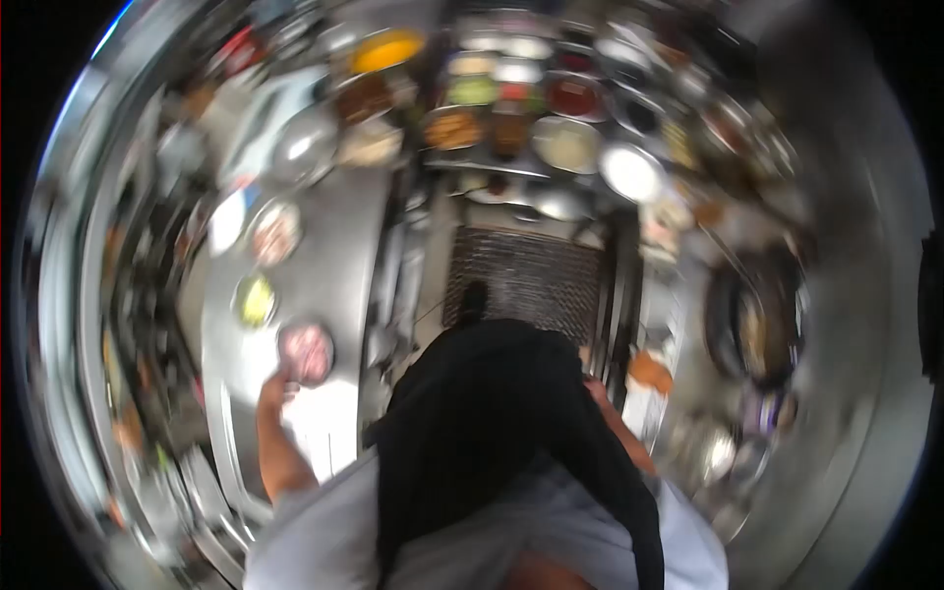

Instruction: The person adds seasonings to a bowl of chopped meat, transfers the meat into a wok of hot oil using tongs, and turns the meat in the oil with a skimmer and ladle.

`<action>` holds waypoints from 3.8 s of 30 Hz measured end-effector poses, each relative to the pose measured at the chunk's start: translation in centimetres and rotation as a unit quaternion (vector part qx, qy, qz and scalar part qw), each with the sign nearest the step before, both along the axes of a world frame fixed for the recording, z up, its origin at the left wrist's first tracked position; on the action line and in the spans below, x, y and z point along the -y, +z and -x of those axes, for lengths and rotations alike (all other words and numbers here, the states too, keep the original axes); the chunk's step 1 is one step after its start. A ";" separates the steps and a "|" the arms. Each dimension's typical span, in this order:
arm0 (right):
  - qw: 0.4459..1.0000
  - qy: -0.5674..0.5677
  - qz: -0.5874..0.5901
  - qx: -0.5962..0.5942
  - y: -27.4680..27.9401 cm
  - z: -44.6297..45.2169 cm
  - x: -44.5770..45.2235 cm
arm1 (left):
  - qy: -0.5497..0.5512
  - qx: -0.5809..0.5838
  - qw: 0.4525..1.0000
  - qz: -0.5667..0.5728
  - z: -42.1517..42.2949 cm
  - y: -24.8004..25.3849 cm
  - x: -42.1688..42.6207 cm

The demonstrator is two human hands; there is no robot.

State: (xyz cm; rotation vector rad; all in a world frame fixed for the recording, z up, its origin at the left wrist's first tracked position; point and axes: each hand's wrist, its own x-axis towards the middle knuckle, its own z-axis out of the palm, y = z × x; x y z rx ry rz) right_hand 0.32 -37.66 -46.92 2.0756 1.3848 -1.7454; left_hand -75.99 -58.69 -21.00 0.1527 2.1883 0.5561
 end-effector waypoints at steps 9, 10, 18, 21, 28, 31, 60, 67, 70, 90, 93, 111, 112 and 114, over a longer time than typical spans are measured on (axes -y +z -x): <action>0.996 -0.086 0.007 0.006 -0.7 -0.8 7.1 | -0.053 0.071 0.971 -0.220 -1.0 -4.8 -4.1; 0.991 -0.125 0.038 0.001 1.8 -0.3 6.6 | -0.047 0.082 0.972 -0.217 -1.2 -4.5 -5.7; 0.947 -0.260 -0.184 -0.038 6.3 1.7 7.0 | -0.292 0.099 0.923 -0.230 -19.0 1.8 -33.0; 0.876 -0.415 -0.182 -0.163 10.8 2.6 3.7 | -0.456 0.079 0.849 -0.255 -31.4 3.3 -41.9; 0.846 -0.434 -0.299 -0.073 8.5 3.7 3.9 | -0.704 0.131 0.659 -0.229 -55.5 -0.3 -51.9; 0.808 -0.522 -0.273 -0.016 6.8 6.4 8.3 | -0.696 0.208 0.662 -0.184 -62.3 -6.3 -53.2; 0.597 -0.797 -0.068 0.058 1.3 30.8 7.9 | -0.886 -0.132 0.167 -0.413 -76.4 6.0 -68.0; 0.639 -0.763 0.006 0.103 6.2 28.5 4.5 | -0.869 -0.142 0.180 -0.439 -75.7 11.5 -70.7; 0.577 -0.814 -0.017 0.067 0.6 29.3 6.5 | -0.862 -0.099 0.239 -0.436 -75.9 12.0 -72.4; 0.638 -0.759 -0.030 0.131 -3.2 33.5 10.1 | -0.827 0.255 0.489 -0.106 -80.7 5.7 -78.0; 0.677 -0.720 -0.045 0.142 -4.5 33.5 10.6 | -0.818 0.281 0.500 -0.047 -80.1 7.4 -78.6; 0.603 -0.791 -0.049 0.090 1.0 30.5 8.3 | -0.807 0.296 0.494 -0.127 -75.2 10.5 -79.6; 0.615 -0.781 -0.046 0.097 1.0 30.5 8.4 | -0.821 0.259 0.481 -0.166 -75.1 10.5 -79.0; 0.638 -0.761 -0.041 0.113 2.0 30.4 8.2 | -0.846 0.160 0.433 -0.268 -75.0 10.8 -77.7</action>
